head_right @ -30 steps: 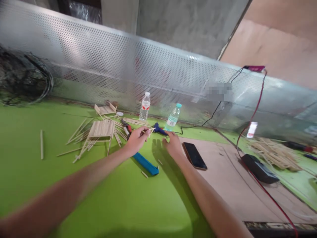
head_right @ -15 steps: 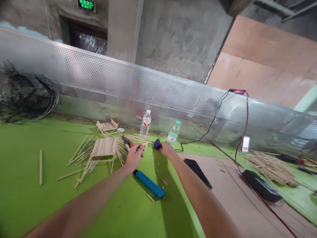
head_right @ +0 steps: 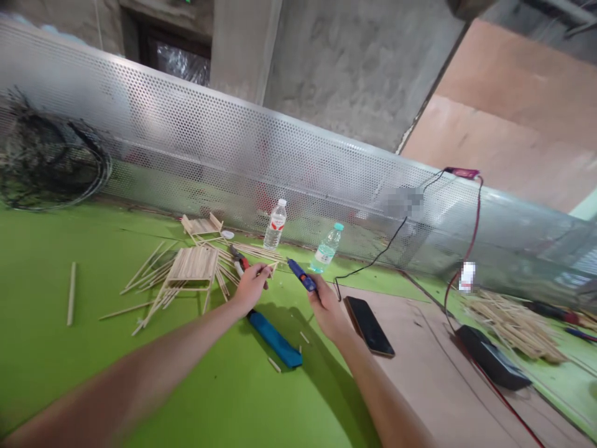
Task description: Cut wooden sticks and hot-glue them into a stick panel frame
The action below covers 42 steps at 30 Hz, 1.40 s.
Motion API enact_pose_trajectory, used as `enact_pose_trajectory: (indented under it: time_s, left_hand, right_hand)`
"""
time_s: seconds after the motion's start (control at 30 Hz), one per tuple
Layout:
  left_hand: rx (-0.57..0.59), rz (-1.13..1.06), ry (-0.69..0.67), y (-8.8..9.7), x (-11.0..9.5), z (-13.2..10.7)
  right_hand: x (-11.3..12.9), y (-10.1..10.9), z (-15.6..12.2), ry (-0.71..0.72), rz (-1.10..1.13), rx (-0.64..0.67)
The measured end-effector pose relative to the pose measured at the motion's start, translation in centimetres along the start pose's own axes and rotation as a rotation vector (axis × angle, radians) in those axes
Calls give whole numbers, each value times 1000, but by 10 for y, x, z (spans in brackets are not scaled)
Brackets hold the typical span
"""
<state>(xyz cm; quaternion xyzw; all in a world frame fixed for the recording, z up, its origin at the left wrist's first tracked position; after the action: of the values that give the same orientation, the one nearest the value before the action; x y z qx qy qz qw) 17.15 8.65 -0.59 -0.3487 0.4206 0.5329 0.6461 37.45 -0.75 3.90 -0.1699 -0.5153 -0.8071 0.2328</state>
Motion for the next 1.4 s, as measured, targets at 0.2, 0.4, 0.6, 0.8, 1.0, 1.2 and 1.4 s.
enact_pose_trajectory:
  time_s: [0.2,0.4,0.6,0.8,1.0,1.2,1.4]
  left_hand:
    - [-10,14,-6,2,2,-1]
    - [-10,39,1,3,1,-1]
    - [6,45,2,3,2,-1]
    - [1,27,-5,2,8,1]
    - [-4,8,-8,2,3,-1]
    - [-10,-16,7,2,1,-1]
    - [-2,-30,14,2,2,-1]
  right_hand:
    - [20,-3,-11,-12,30,-26]
    - [25,-3,-13,-5,52,-128]
    - [26,-1,-13,-18,28,-110]
    - [25,-1,-11,-49,14,-57]
    - [32,-1,-12,-66,-28,-15]
    - [36,-2,-12,-41,-73,-36]
    - [34,-3,-12,-29,-78,-43]
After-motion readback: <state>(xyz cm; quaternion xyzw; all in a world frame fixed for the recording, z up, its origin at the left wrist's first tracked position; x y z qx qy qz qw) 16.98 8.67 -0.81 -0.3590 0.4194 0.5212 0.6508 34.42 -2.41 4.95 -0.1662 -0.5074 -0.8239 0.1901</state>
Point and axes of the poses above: each hand's wrist, its own z-axis towards the middle knuckle, its own y-axis out of the back of the hand, x = y × z, the point moved 3 cm from there along z, towards the middle knuckle, and after that the axes turned 11 degrees about -y, right-handed, at the moved point
